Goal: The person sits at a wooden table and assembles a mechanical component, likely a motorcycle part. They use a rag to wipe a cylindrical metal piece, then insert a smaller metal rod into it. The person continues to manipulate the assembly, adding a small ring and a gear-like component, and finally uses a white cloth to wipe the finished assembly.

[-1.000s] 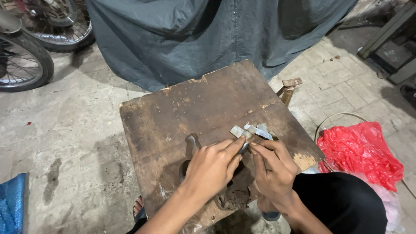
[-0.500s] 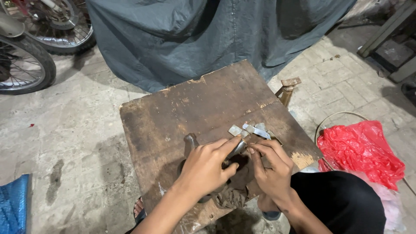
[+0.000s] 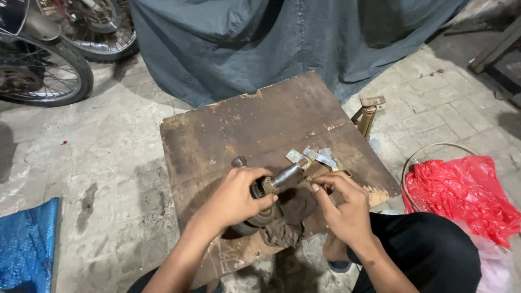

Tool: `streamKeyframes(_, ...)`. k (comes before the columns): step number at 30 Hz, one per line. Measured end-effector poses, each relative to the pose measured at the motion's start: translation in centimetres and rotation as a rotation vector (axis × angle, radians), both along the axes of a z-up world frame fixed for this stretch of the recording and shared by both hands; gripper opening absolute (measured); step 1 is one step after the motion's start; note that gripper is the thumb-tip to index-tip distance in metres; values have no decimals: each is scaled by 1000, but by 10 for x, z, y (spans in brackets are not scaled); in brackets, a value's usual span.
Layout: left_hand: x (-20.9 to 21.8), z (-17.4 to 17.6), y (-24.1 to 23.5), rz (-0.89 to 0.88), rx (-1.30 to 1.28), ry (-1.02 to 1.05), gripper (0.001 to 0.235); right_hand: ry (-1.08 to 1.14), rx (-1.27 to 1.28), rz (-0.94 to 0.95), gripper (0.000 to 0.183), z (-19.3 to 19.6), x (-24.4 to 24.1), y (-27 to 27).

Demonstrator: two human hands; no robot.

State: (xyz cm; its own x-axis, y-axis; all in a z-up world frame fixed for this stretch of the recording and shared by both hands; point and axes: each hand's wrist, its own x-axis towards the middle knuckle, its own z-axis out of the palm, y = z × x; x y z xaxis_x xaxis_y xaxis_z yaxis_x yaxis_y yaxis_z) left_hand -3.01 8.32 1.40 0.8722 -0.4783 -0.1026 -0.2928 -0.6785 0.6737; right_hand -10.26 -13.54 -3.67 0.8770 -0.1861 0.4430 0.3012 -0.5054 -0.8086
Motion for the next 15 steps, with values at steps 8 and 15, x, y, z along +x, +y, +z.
streamKeyframes(8, -12, -6, -7, 62, 214, 28, 48, 171, 174, 13, 11, -14, -9, -6)
streamKeyframes(15, -12, -13, 7, -42, -106, -170, 55, 134, 207, 37, 9, -32, -4, 36)
